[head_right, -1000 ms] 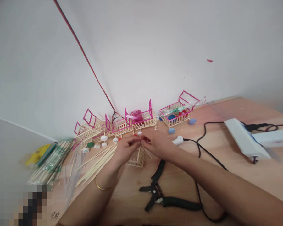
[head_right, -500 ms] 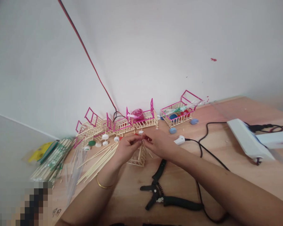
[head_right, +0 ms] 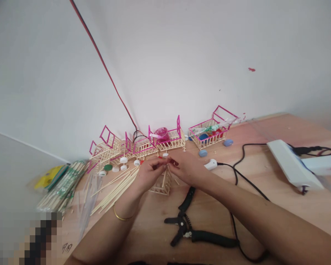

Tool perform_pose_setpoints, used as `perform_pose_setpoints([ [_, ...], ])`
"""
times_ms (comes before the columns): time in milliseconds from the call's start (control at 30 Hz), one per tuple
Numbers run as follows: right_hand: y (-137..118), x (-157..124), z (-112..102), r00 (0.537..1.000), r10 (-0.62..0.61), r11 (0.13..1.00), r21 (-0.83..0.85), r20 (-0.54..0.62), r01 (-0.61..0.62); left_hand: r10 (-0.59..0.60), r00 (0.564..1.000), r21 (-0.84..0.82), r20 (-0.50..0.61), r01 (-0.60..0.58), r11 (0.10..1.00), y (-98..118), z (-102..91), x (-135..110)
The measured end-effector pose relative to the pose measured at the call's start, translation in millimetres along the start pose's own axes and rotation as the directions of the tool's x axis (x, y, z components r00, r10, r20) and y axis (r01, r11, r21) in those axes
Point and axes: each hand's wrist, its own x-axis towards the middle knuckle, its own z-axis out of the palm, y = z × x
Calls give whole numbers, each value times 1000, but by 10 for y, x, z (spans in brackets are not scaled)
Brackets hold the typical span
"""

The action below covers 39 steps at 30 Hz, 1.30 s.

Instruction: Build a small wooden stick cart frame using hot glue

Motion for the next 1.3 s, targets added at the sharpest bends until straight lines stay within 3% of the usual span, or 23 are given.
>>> perform_pose_setpoints([
  [800, -7, 6, 0, 1000, 2, 1000, 4, -3, -2, -30, 999, -16, -15, 29, 999, 39, 6, -1],
  [1300, 17, 0, 18, 1000, -3, 1000, -15, -5, 3, 10, 999, 9, -37, -10, 1000, 23, 17, -1],
])
